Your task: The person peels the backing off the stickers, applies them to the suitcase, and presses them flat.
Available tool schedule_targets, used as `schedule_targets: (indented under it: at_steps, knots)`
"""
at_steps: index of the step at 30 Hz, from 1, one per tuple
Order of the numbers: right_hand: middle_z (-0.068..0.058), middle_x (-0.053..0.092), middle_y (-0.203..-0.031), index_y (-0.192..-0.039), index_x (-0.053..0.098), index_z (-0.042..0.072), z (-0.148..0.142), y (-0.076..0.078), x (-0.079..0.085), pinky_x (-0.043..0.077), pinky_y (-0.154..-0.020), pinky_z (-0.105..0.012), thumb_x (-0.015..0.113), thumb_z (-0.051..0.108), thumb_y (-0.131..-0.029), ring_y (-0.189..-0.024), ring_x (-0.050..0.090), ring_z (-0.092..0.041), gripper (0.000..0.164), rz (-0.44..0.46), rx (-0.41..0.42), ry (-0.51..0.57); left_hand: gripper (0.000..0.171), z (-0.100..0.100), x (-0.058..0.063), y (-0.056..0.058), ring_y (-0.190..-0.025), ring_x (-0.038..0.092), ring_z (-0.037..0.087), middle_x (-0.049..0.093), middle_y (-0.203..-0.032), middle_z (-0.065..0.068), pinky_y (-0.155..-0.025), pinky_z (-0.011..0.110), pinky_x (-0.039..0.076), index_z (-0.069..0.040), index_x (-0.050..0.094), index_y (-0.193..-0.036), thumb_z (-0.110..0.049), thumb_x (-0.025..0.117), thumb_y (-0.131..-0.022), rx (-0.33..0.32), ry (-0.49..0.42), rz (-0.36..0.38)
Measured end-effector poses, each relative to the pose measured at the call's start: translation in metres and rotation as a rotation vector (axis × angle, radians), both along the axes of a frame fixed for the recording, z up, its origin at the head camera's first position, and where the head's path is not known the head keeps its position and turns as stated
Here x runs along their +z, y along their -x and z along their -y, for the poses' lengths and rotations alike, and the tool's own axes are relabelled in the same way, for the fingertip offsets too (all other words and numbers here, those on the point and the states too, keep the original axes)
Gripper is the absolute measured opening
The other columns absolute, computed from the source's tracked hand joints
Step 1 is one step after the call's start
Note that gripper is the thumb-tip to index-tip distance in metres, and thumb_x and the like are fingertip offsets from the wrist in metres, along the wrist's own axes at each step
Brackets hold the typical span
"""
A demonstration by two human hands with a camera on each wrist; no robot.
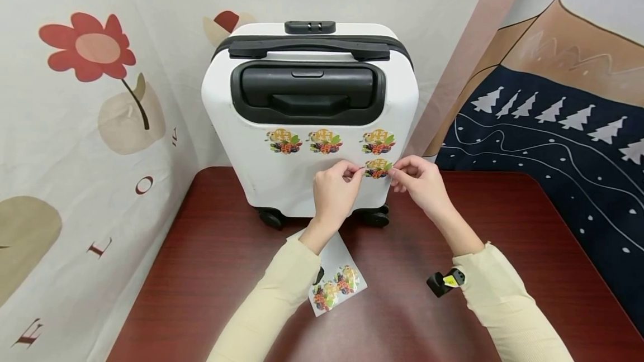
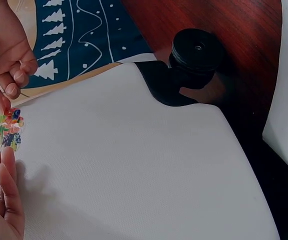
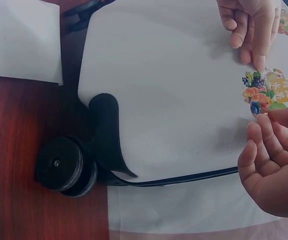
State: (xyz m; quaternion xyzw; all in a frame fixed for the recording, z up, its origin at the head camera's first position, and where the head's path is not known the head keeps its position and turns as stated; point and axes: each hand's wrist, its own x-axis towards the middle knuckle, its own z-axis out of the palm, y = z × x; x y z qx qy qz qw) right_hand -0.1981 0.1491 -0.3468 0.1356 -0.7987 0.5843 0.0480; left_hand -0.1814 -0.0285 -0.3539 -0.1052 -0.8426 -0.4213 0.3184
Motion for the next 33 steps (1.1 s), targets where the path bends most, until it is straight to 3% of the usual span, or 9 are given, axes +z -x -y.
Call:
schedule_targets:
  at_steps: [5,12,19,26,33]
  knots:
    - [-0.020,0.060,-0.071,-0.089,0.057,-0.008,0.001,0.000,-0.001,0.052,-0.057,-0.027,0.062,0.010,-0.087,-0.057,0.058,-0.020,0.018,0.036,-0.022,-0.008,0.012,0.001,-0.003,0.000,-0.053,0.058,0.011,0.065,-0.063,0.001,-0.054,0.026,0.045,-0.007,0.068,-0.071,-0.015,0.071,-0.079,0.006,0.009,-0.014]
    - [-0.010,0.060,-0.067,-0.089,0.058,-0.008,-0.001,0.000,-0.004,0.052,-0.057,-0.027,0.061,0.011,-0.088,-0.056,0.057,-0.013,0.019,0.077,-0.030,-0.009,0.013,0.002,-0.005,-0.001,-0.053,0.057,0.010,0.065,-0.063,0.000,-0.054,0.026,0.045,-0.008,0.067,-0.071,-0.016,0.071,-0.080,0.016,0.012,-0.011]
    - [-0.017,0.060,-0.070,-0.092,0.058,-0.008,-0.002,0.001,-0.001,0.052,-0.058,-0.025,0.060,0.014,-0.089,-0.058,0.058,-0.017,0.023,0.057,0.023,-0.007,0.013,0.004,-0.006,-0.001,-0.052,0.057,0.011,0.064,-0.062,0.001,-0.053,0.027,0.045,-0.008,0.066,-0.070,-0.016,0.070,-0.080,0.016,0.026,-0.022]
    - [-0.009,0.060,-0.067,-0.092,0.059,-0.010,-0.002,0.000,0.001,0.052,-0.058,-0.026,0.059,0.011,-0.089,-0.058,0.058,-0.016,0.021,0.061,0.033,-0.001,0.012,0.005,-0.007,-0.003,-0.053,0.057,0.010,0.064,-0.062,0.000,-0.054,0.026,0.045,-0.008,0.066,-0.071,-0.016,0.070,-0.080,0.006,0.027,0.000]
    - [-0.013,0.061,-0.074,-0.093,0.061,-0.008,-0.003,-0.002,0.009,0.051,-0.062,-0.025,0.058,0.008,-0.089,-0.064,0.058,-0.023,0.016,-0.006,0.124,0.001,0.007,0.005,-0.007,-0.004,-0.057,0.059,0.009,0.065,-0.067,-0.001,-0.058,0.023,0.046,-0.009,0.066,-0.077,-0.014,0.069,-0.080,-0.057,0.036,0.066]
